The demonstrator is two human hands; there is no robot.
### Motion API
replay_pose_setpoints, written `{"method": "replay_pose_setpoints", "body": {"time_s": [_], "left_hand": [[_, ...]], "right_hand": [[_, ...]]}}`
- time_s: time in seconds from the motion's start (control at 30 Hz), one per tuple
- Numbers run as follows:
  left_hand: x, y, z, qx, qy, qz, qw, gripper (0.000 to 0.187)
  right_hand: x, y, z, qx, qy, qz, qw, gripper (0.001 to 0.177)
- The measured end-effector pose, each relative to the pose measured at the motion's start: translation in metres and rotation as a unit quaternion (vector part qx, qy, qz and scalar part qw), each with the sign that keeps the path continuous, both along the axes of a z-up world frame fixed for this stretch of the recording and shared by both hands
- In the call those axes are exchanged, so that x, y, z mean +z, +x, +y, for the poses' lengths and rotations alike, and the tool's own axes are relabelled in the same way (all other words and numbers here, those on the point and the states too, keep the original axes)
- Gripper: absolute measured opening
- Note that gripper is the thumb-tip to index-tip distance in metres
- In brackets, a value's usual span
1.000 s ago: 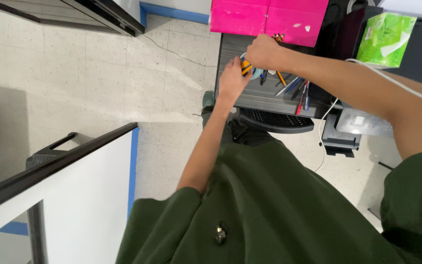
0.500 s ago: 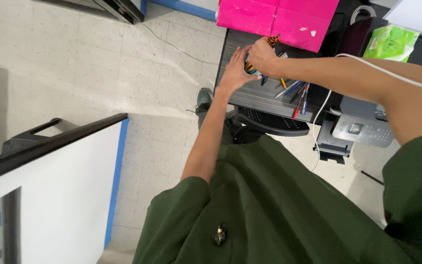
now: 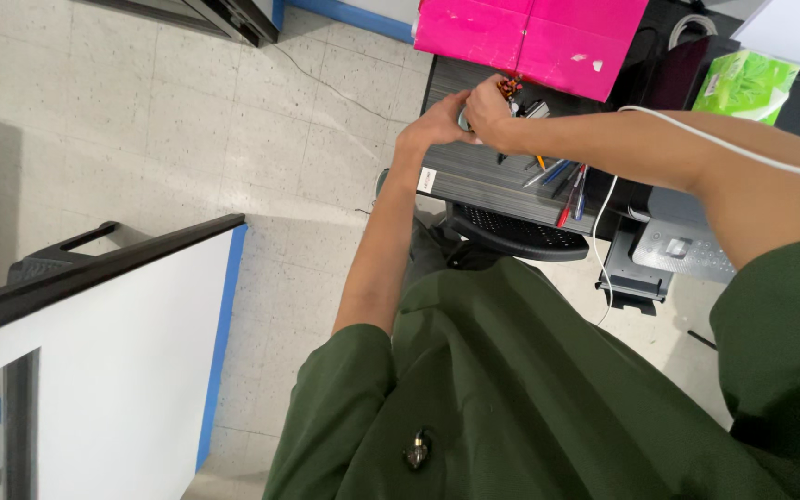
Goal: The person organizes various office supplies by moving items between a wall-mounted cabinet, a desk drawer, and a pencil cup on a nearby stand. The person removes a cable, small electronics, and adhesive notes from the cabinet, then retrieves a tray of pens, markers, and paper from a desk drawer before placing pencils and markers into a pencil cup.
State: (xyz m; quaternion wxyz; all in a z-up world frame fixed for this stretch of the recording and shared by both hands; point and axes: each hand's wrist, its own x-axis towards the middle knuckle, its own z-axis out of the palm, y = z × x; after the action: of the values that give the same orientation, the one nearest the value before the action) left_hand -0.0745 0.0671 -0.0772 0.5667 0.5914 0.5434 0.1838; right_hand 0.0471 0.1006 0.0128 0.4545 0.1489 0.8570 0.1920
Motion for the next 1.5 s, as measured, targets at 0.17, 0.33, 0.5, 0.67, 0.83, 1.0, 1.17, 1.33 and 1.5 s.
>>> {"method": "replay_pose_setpoints", "body": {"time_s": [0.17, 0.33, 0.5, 0.67, 0.83, 1.0, 1.17, 1.33, 1.5], "left_hand": [[0.000, 0.003, -0.003, 0.007, -0.004, -0.030, 1.000, 0.114], [0.000, 0.007, -0.004, 0.051, -0.028, -0.043, 0.997, 0.085], [0.023, 0.007, 0.002, 0.021, 0.053, 0.039, 0.998, 0.094], [0.022, 0.022, -0.021, 0.060, 0.130, 0.076, 0.987, 0.111], [0.034, 0.049, -0.039, 0.078, 0.194, 0.136, 0.968, 0.112], [0.051, 0.067, -0.033, 0.019, 0.207, 0.196, 0.958, 0.108], [0.036, 0.060, -0.020, 0.024, 0.195, 0.183, 0.963, 0.109], [0.033, 0.043, -0.003, -0.031, 0.177, 0.172, 0.969, 0.102], [0.057, 0.031, 0.027, -0.120, 0.132, 0.150, 0.972, 0.092]], "right_hand": [[-0.001, 0.011, 0.001, -0.044, -0.008, 0.025, 0.999, 0.031], [0.011, 0.023, 0.023, -0.009, 0.003, 0.123, 0.992, 0.026], [0.066, 0.044, 0.062, -0.101, -0.126, 0.232, 0.959, 0.056], [0.074, 0.105, 0.049, -0.431, -0.202, 0.539, 0.695, 0.038], [0.025, 0.119, -0.014, -0.718, -0.169, 0.548, 0.395, 0.038], [0.007, 0.110, -0.023, -0.606, -0.208, 0.688, 0.339, 0.022], [0.002, 0.116, -0.017, -0.581, -0.221, 0.695, 0.361, 0.020], [-0.012, 0.130, -0.023, -0.613, -0.202, 0.689, 0.329, 0.029], [-0.002, 0.122, -0.046, -0.604, -0.213, 0.686, 0.345, 0.033]]}}
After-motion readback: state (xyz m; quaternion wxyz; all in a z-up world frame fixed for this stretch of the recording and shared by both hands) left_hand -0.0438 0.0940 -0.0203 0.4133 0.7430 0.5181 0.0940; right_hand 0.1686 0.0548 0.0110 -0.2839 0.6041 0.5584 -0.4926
